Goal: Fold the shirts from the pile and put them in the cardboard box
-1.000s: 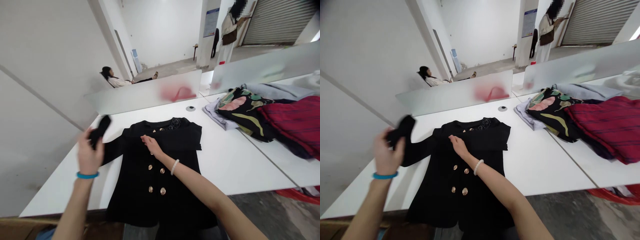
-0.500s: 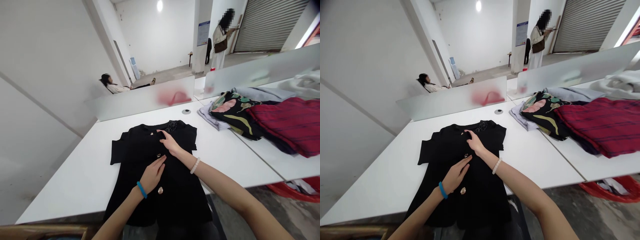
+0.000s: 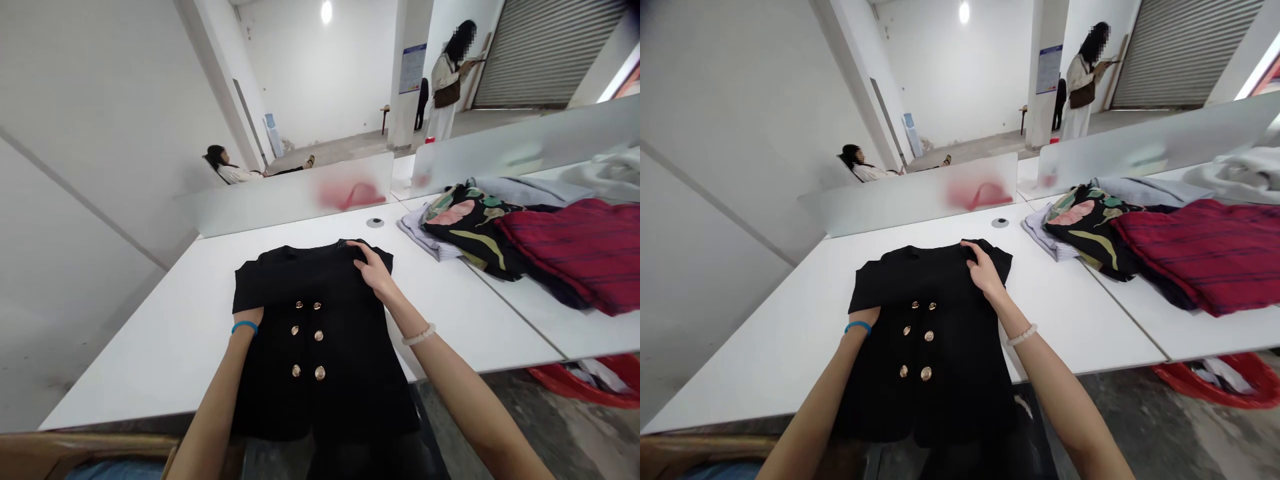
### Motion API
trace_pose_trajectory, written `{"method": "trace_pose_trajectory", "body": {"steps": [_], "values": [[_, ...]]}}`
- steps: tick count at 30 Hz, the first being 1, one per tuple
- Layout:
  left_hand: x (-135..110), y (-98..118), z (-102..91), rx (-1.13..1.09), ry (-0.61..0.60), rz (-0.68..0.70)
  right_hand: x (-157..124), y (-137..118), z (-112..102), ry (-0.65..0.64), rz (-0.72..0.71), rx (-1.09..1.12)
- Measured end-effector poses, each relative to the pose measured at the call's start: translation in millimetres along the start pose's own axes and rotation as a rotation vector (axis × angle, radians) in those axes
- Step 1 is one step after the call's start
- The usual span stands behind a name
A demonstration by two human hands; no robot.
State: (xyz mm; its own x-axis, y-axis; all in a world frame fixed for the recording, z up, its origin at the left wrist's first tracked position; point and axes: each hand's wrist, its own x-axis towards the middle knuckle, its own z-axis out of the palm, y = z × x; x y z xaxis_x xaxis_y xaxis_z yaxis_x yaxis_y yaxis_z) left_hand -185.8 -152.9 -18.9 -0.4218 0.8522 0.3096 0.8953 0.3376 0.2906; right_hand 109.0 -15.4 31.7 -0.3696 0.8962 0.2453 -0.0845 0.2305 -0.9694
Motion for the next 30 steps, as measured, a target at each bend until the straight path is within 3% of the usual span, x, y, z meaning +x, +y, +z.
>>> {"method": "trace_pose_trajectory", "body": {"steps": [3,7,11,15,17,20,22,26,30], "values": [[3,-5,13.1,0.003,0.025,0.002,-3,24,-13,0.025,0.063,-0.087],[8,-6,15.8,0.027,0.004,0.009,-3,28,-12,0.013,0.02,-0.351],[-1,-3,3.0,0.065,-0.101,0.059,-6,26,-9,-0.013,-0.039,-0.527],[-28,9,-21.5,0.101,-0.269,0.116,-7,30,-13,0.022,-0.1,-0.616],[-38,16,-36.2,0.079,-0.234,0.128,-7,35,-16,0.036,-0.096,-0.646],[-32,20,-48.4,0.024,-0.037,0.117,-7,45,-19,0.052,-0.072,-0.713],[-16,13,-42.9,0.002,0.002,0.079,-9,48,-21,0.061,-0.059,-0.77],[16,-11,-6.7,0.031,-0.2,-0.013,-16,40,-24,0.11,-0.021,-0.99],[20,-26,21.2,0.049,-0.24,-0.024,-24,27,-17,0.16,-0.2,-1.223]]}}
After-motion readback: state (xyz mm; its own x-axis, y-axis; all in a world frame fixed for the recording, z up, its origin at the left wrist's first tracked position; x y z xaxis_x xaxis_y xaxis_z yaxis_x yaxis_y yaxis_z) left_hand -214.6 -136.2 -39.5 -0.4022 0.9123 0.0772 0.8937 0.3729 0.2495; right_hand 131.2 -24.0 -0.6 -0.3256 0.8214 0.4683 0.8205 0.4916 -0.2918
